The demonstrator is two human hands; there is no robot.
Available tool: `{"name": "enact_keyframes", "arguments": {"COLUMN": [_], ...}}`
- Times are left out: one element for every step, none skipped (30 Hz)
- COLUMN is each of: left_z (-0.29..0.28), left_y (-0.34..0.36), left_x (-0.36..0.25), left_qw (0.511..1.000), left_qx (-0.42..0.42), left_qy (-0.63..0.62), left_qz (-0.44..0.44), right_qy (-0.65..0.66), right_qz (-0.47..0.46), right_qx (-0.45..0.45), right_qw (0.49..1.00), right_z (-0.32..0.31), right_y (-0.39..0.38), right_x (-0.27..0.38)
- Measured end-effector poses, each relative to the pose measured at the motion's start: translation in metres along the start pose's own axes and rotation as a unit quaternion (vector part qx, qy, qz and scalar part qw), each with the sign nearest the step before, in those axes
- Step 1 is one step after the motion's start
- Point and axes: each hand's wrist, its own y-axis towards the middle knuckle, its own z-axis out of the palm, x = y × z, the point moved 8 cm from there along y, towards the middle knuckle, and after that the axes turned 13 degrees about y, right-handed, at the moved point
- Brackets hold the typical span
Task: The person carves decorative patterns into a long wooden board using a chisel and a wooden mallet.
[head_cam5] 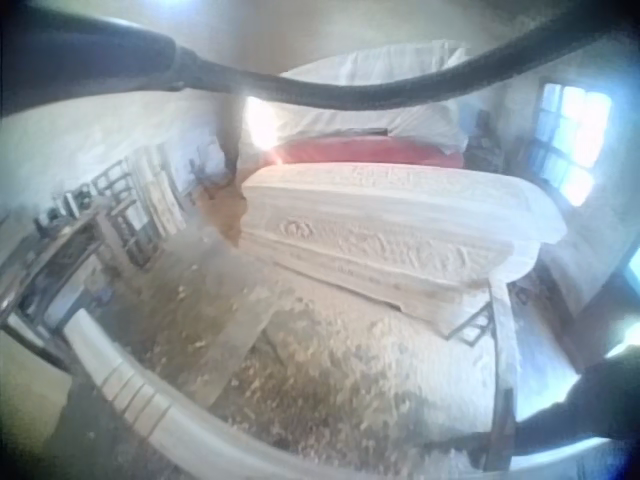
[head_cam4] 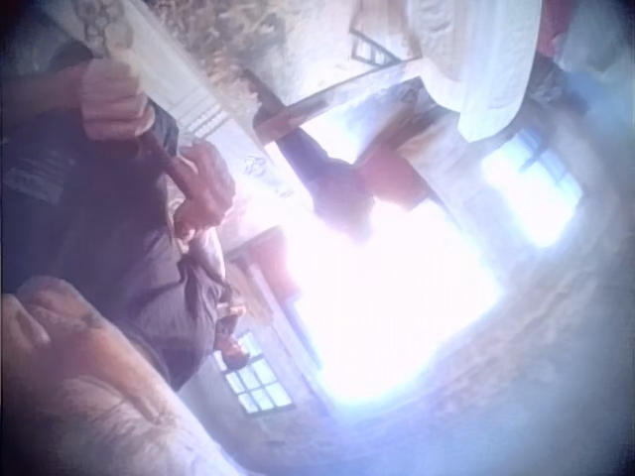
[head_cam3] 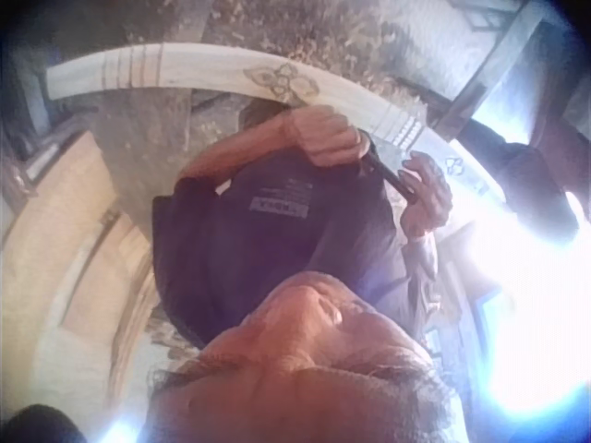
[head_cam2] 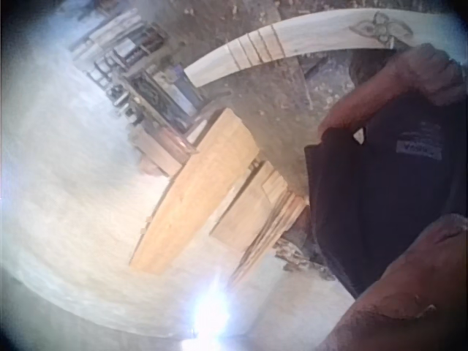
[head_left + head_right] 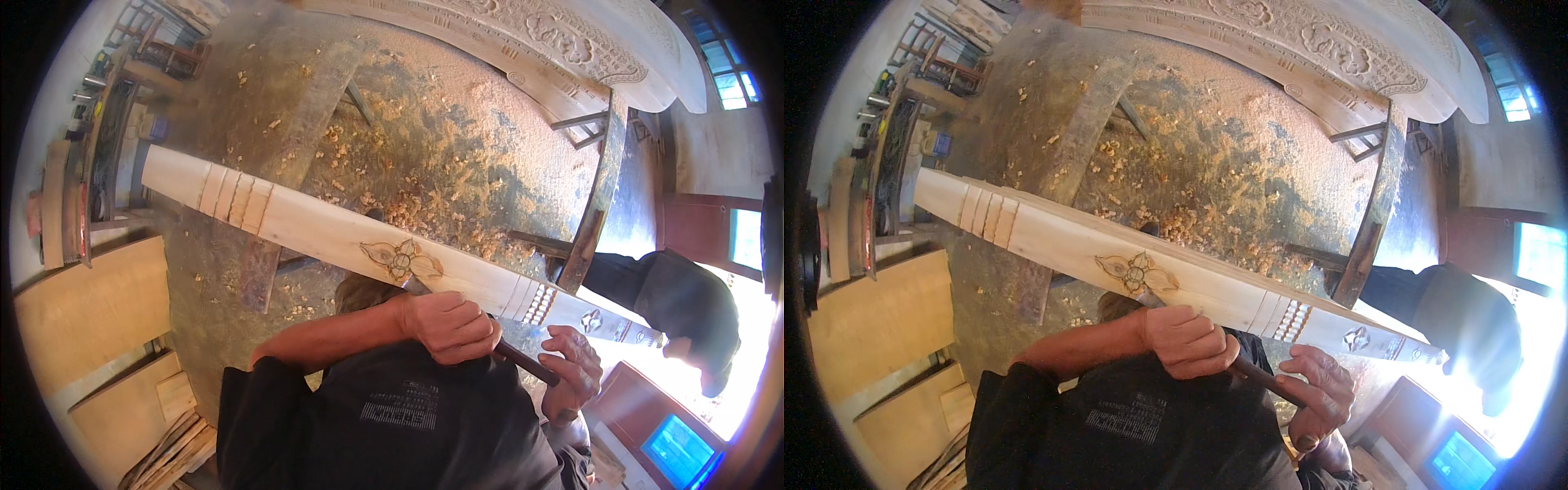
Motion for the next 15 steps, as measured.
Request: {"name": "enact_keyframes", "arguments": {"left_z": [0.000, -0.001, 0.000, 0.001, 0.001, 0.001, 0.001, 0.001, 0.000, -0.001, 0.000, 0.001, 0.003, 0.003, 0.002], "left_y": [-0.001, -0.001, -0.001, 0.000, 0.001, 0.001, 0.002, 0.002, 0.002, 0.001, 0.001, 0.002, 0.003, 0.003, 0.002], "left_x": [0.000, 0.001, 0.002, 0.002, 0.000, 0.000, -0.001, 0.000, 0.000, 0.000, 0.001, 0.003, 0.003, 0.002, 0.001], "left_qw": [1.000, 1.000, 1.000, 1.000, 1.000, 1.000, 1.000, 1.000, 1.000, 1.000, 1.000, 1.000, 1.000, 1.000, 1.000], "left_qx": [-0.004, -0.008, -0.004, 0.000, 0.004, 0.005, 0.007, 0.010, 0.013, 0.015, 0.016, 0.011, 0.005, 0.000, 0.003], "left_qy": [0.003, 0.009, 0.007, 0.005, -0.003, -0.003, -0.002, 0.002, 0.003, 0.004, 0.007, 0.006, 0.004, -0.001, -0.002], "left_qz": [-0.002, -0.006, -0.007, -0.009, -0.008, -0.012, -0.017, -0.023, -0.019, -0.015, -0.010, -0.012, -0.014, -0.016, -0.017], "right_qy": [-0.021, -0.041, -0.030, -0.018, -0.027, -0.035, -0.006, 0.022, 0.023, 0.024, 0.026, 0.012, 0.017, 0.020, 0.029], "right_qz": [0.010, 0.019, 0.039, 0.057, 0.076, 0.094, 0.101, 0.111, 0.107, 0.104, 0.098, 0.091, 0.087, 0.086, 0.080], "right_qx": [-0.020, -0.037, -0.072, -0.109, -0.083, -0.057, -0.073, -0.089, -0.075, -0.061, -0.047, -0.080, -0.093, -0.108, -0.086], "right_qw": [1.000, 0.998, 0.996, 0.992, 0.993, 0.993, 0.992, 0.990, 0.991, 0.992, 0.994, 0.993, 0.992, 0.990, 0.993], "right_z": [-0.005, -0.011, -0.019, -0.028, -0.024, -0.019, -0.020, -0.019, -0.017, -0.017, -0.018, -0.025, -0.026, -0.025, -0.023], "right_y": [-0.005, -0.011, -0.016, -0.022, -0.022, -0.021, -0.020, -0.020, -0.020, -0.020, -0.020, -0.023, -0.025, -0.028, -0.025], "right_x": [-0.002, -0.005, -0.008, -0.011, -0.012, -0.014, -0.019, -0.020, -0.019, -0.018, -0.018, -0.021, -0.026, -0.028, -0.029]}}
